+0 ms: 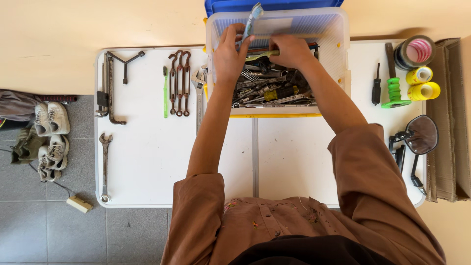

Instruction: The person removes various tools from a plastic storage bin and arranges them on a white table. They handle wrenches, screwdrivers, and other hand tools, placing them in neat rows on the table surface.

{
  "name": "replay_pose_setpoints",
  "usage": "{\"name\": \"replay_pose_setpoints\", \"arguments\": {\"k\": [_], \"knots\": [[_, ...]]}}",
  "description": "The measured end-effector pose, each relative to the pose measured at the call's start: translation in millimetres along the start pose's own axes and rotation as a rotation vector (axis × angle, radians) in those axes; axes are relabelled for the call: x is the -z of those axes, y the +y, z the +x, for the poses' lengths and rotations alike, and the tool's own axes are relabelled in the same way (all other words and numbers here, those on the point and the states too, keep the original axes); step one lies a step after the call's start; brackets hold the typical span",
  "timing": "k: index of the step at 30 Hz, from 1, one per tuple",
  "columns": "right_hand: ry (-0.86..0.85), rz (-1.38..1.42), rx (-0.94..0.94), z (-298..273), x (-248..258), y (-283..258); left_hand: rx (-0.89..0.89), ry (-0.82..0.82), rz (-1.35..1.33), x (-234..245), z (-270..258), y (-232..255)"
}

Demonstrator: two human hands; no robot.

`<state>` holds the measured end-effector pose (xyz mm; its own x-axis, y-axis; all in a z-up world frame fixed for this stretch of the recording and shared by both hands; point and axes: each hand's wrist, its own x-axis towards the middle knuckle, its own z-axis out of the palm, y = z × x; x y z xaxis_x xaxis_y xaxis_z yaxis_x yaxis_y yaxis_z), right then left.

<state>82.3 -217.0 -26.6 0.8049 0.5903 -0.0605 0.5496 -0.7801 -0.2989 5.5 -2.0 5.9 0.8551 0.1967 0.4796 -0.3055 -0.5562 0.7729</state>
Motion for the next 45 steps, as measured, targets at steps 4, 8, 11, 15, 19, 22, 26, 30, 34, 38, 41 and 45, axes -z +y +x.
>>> {"name": "replay_pose_setpoints", "arguments": {"k": [4, 8, 11, 15, 19, 22, 26, 30, 34, 38, 41, 45], "knots": [[0.190, 0.364, 0.031, -9, 27, -13, -0.006, 0.017, -0.042, 1, -2, 5], [0.308, 0.535, 0.064, -28, 40, -32, -0.009, -0.033, -0.087, 4, -5, 7], [0.429, 0.717, 0.086, -47, 47, -51, -0.053, -0.047, -0.207, 5, -4, 14], [0.586, 0.853, 0.102, -59, 59, -84, -0.153, -0.149, -0.321, 21, -1, 29], [0.697, 1.079, 0.114, -64, 74, -124, -0.145, -0.247, -0.486, 48, 0, 45], [0.779, 1.037, 0.221, -56, 89, -157, -0.172, -0.270, -0.522, 82, -3, 52], [0.809, 1.106, 0.165, -48, 96, -203, -0.077, -0.311, -0.593, 126, -14, 52], [0.764, 1.164, 0.005, -28, 82, -251, 0.038, -0.343, -0.613, 171, -24, 28], [0.653, 1.155, 0.062, -3, 47, -297, 0.080, -0.303, -0.642, 214, -33, -19], [0.340, 1.226, -0.080, 9, -9, -338, 0.197, -0.177, -0.715, 252, -46, -78], [0.187, 1.213, -0.140, 26, -54, -364, 0.302, -0.094, -0.546, 277, -58, -124], [0.029, 1.181, -0.268, 50, -111, -387, 0.504, -0.051, -0.532, 292, -79, -175]]}}
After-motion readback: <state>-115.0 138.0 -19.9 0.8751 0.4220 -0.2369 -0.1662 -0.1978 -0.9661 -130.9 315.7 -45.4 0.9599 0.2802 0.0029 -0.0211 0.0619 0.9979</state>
